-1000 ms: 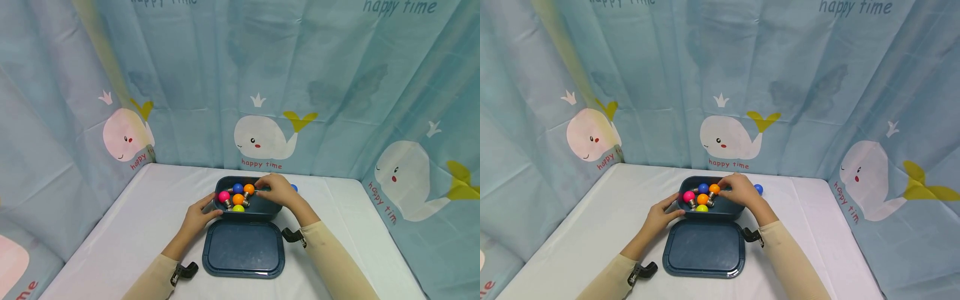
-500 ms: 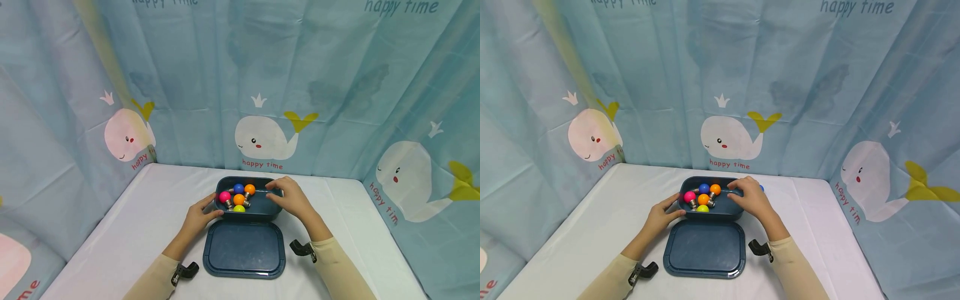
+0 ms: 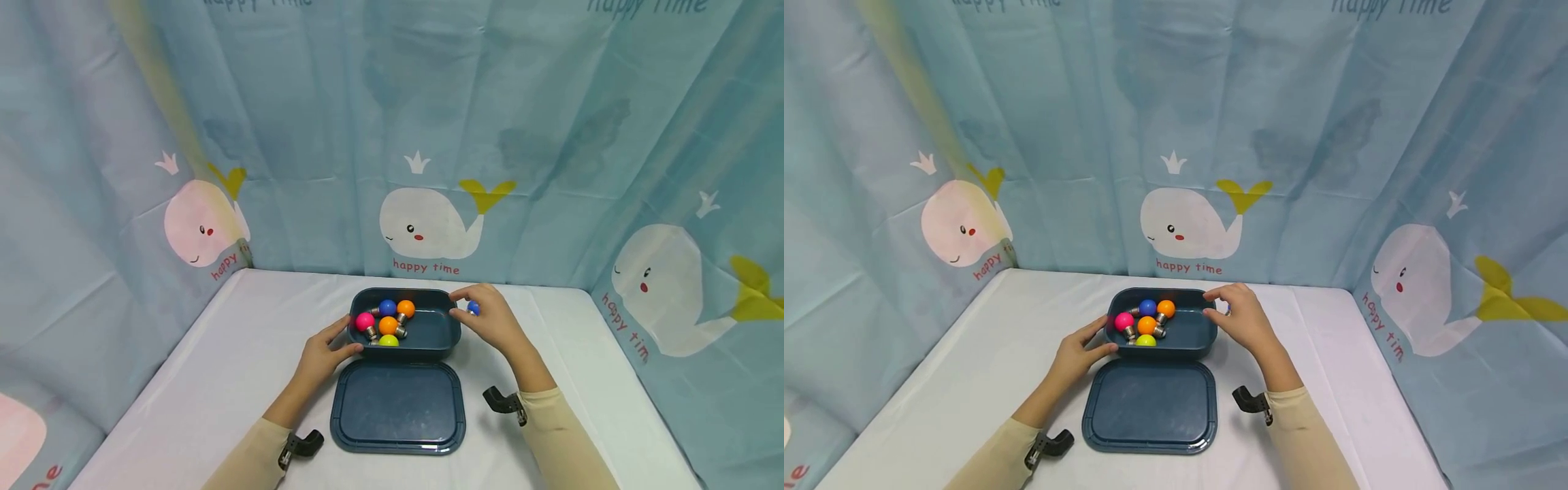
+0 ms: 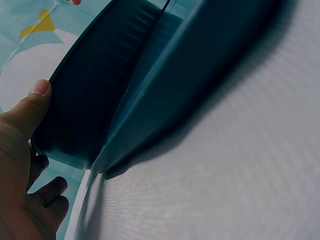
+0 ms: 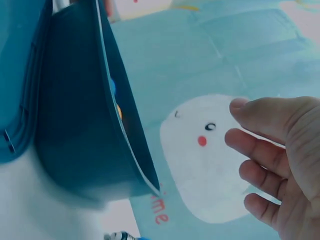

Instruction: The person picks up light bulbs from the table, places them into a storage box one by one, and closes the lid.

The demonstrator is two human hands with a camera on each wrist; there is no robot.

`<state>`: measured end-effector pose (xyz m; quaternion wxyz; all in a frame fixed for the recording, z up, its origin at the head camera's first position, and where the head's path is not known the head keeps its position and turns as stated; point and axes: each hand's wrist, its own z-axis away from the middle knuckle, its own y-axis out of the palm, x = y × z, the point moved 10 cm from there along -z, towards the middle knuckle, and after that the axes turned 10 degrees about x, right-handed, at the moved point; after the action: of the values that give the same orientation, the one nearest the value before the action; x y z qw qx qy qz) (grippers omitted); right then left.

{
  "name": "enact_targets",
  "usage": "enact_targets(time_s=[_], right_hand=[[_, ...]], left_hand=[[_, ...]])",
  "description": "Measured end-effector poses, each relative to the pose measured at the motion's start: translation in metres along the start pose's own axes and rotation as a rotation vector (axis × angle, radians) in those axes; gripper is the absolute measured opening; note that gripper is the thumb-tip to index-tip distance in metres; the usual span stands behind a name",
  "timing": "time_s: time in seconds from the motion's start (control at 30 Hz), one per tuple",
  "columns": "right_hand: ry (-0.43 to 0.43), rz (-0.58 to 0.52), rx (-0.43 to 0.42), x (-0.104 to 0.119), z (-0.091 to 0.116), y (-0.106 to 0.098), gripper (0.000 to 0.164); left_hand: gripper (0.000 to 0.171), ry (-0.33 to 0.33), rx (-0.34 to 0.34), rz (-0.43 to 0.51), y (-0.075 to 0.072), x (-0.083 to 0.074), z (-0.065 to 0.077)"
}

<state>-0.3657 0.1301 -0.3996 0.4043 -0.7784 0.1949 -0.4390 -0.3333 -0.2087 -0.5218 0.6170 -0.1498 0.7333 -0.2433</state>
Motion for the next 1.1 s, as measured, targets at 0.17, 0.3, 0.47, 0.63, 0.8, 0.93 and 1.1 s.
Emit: enact_targets(time_s=[0.17,0.3,0.47,0.63,0.8,0.93,1.1], right_hand=[[0.050,0.013,-0.051,-0.019,0.003,-0.010,0.028],[0.094,0.020,-0.102,-0.039,0.006,-0.016,0.028],[0.158,0.013,-0.140,-0.069,0.009,-0.015,0.033],[0.237,-0.017,-0.147,-0.099,0.013,-0.007,0.038],[0.311,-0.051,-0.083,-0.128,0.013,0.012,0.042],[0.335,-0.086,-0.034,-0.141,0.014,0.025,0.047],[0.363,-0.129,-0.006,-0.147,0.016,0.033,0.052]], left_hand=[[0.086,0.000,-0.002,-0.012,-0.002,-0.001,0.001],[0.084,-0.011,0.001,-0.022,-0.003,-0.002,0.002],[0.083,-0.008,0.002,-0.023,-0.002,-0.002,0.001],[0.084,-0.014,0.005,-0.023,0.000,0.000,0.001],[0.084,-0.015,0.003,-0.018,-0.001,-0.001,0.002],[0.084,-0.015,0.005,-0.021,0.000,-0.001,0.002],[0.084,-0.015,0.004,-0.017,-0.001,-0.002,0.002]])
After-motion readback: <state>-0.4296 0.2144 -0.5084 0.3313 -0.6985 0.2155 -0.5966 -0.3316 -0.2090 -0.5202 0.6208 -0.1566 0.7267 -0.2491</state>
